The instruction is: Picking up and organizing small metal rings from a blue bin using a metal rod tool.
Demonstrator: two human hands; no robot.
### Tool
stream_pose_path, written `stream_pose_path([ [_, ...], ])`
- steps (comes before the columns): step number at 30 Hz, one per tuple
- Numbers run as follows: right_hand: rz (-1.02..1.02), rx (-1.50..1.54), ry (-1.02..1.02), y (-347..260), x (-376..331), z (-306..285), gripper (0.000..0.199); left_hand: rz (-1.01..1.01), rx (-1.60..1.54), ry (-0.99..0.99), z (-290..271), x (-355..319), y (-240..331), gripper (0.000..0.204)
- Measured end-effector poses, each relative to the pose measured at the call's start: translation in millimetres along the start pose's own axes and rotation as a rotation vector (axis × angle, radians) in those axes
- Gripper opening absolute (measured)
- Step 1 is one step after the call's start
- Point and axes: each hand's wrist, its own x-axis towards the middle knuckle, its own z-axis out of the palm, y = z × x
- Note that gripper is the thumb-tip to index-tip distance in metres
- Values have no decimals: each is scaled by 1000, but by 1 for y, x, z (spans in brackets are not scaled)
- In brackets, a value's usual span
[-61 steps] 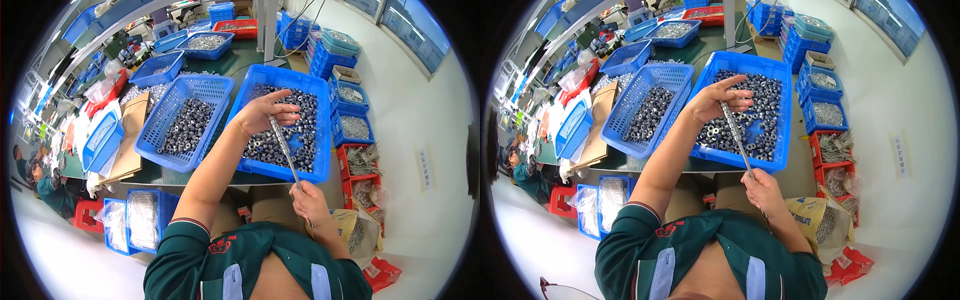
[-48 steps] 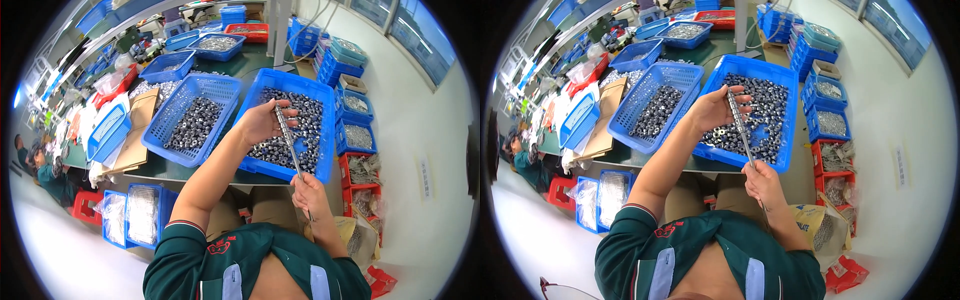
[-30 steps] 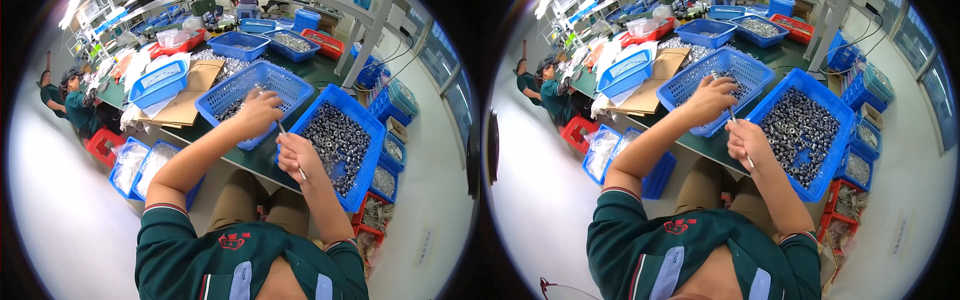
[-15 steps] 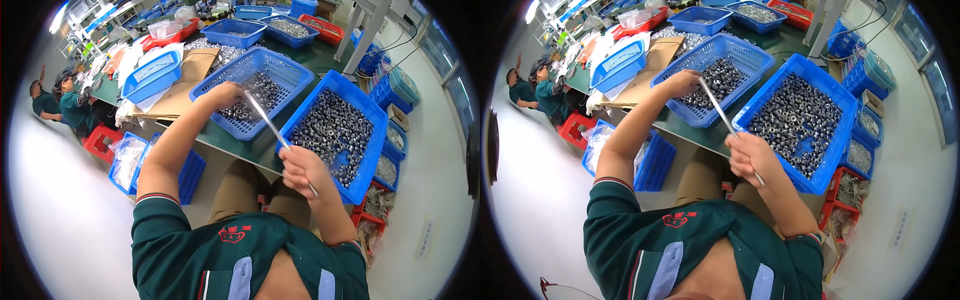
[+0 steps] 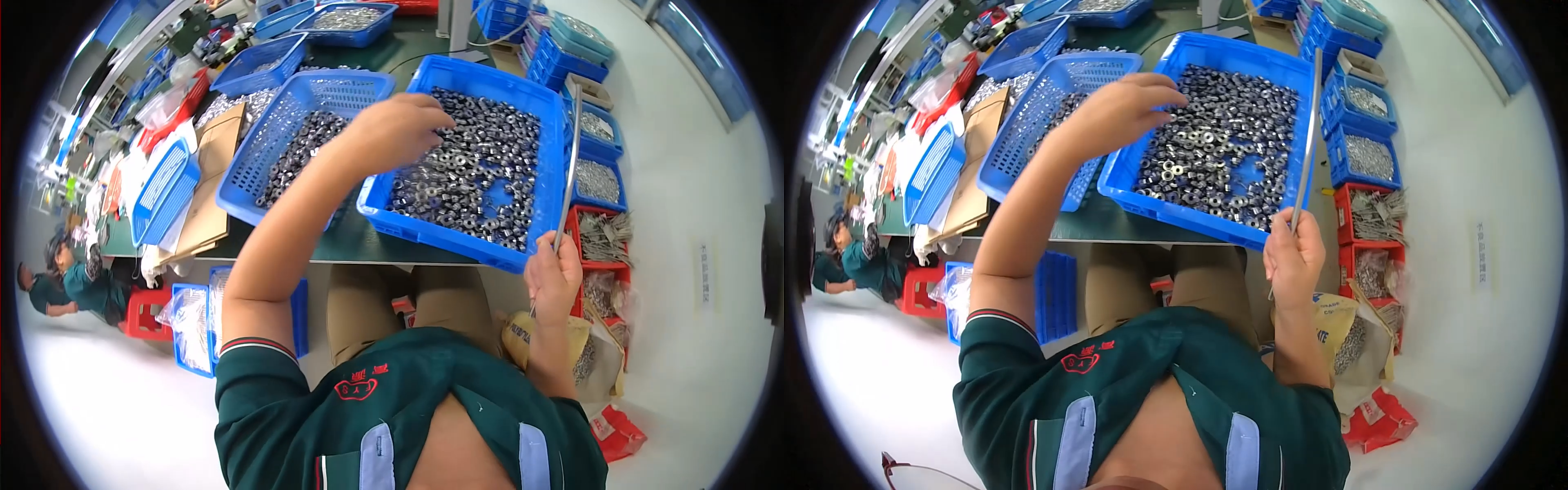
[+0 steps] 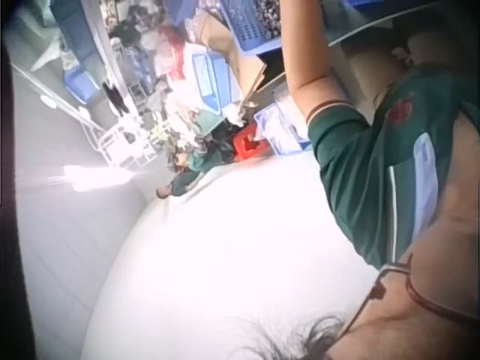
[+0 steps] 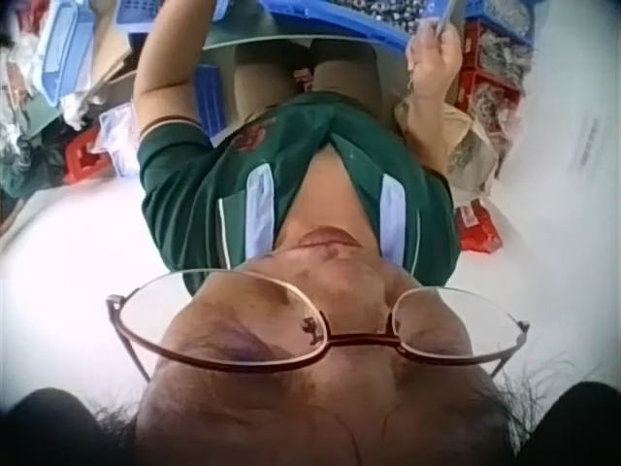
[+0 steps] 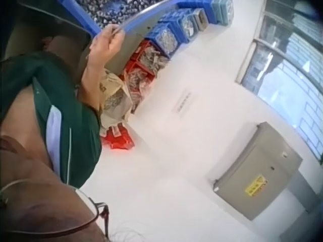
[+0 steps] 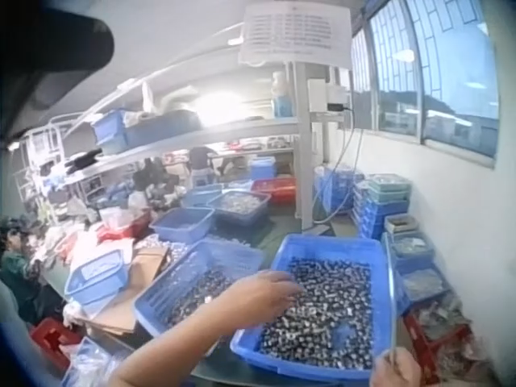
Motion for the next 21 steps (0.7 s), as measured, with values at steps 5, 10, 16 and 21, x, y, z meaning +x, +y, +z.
stream_pose_path([
  [5, 12, 92, -52, -2, 1, -11, 11, -11, -39, -298, 64, 24, 2, 35],
  [10, 49, 91, -95, -4, -1, -15, 12, -29, -4, -483, 91, 25, 4, 53],
  [16, 60, 129, -131, -5, 0, -19, 12, 17, 126, -622, 93, 26, 17, 74],
  [21, 71, 153, -133, -6, 0, -19, 11, 0, 91, -619, 92, 28, 17, 77],
])
